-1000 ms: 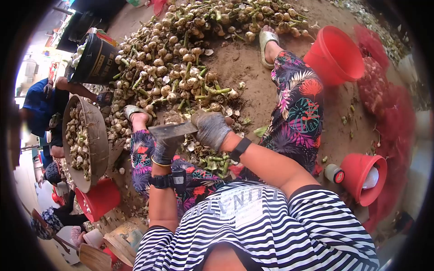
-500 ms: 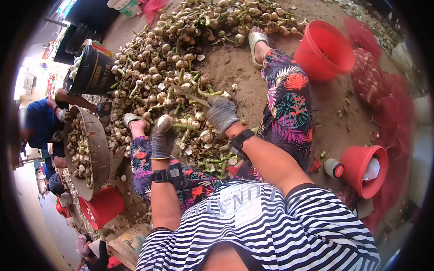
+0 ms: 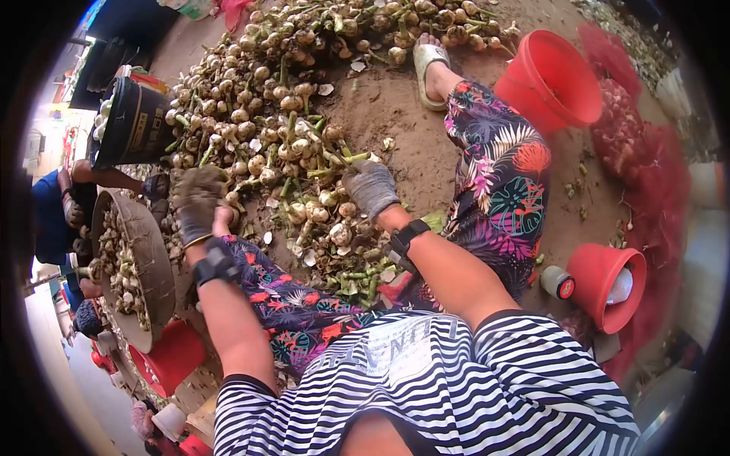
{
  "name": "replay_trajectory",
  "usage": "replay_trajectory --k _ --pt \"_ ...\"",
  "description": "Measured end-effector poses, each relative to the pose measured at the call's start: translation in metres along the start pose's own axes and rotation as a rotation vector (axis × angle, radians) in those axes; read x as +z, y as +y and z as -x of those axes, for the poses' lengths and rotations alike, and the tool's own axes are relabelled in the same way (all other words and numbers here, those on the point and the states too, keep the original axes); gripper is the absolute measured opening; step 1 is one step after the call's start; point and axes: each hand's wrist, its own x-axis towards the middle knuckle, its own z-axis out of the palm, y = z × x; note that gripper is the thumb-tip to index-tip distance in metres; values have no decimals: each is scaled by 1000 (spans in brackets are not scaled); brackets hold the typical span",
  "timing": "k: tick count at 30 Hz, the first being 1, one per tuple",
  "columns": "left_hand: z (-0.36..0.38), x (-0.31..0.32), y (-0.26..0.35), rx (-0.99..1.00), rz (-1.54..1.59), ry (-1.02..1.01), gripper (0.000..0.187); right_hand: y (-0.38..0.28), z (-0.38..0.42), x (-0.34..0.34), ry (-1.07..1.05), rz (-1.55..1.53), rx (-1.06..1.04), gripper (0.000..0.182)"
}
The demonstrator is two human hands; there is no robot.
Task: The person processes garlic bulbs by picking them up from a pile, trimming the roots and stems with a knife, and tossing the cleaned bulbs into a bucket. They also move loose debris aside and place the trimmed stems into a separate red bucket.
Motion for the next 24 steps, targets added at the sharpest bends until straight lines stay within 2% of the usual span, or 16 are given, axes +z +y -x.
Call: replay_trajectory --k 1,2,3,4,5,6,7,9,12,14,16,18,19,20,22,24 --pt "-4 28 -44 -503 -22 104 31 -13 -5 -11 -52 -90 241 24" --pt "2 50 -117 -576 -232 -40 35 -16 -8 -15 -102 -178 481 24" --pt "17 65 -211 -380 -646 -227 54 5 -3 5 -80 -393 531 22" --pt "30 98 -220 -399 -896 -289 73 22 -1 21 -63 -542 609 21" --pt "28 141 -163 -548 -1122 -222 78 27 3 23 -14 -343 402 21" --pt "22 162 -146 -684 -1031 -154 75 30 5 24 33 -145 192 21" --pt "18 163 -170 -593 -1065 -116 74 31 2 23 35 -137 196 21" --pt "17 169 -181 -517 -1094 -72 73 21 -2 16 -37 -495 504 21" --pt "16 170 -178 -395 -1191 -107 64 7 -7 7 -75 -449 524 21" --pt "14 155 -181 -638 -508 -245 44 -7 -10 -5 -68 -338 480 21" --pt "22 143 -191 -712 -176 -70 23 -12 -4 -8 -69 -229 444 21" --pt "34 122 -166 -239 -730 -419 23 -12 -1 -3 -78 -269 397 20" --pt "41 111 -160 -262 -620 -401 29 -14 1 -2 -117 -246 350 20" --pt "42 112 -122 249 -1264 -767 36 -25 2 -7 -119 -250 337 20" --pt "65 96 -126 -86 -899 -602 34 -48 4 -18 -89 -17 -77 19" --pt "83 120 -45 -170 -681 -487 26 -53 6 -21 -179 34 -173 20"
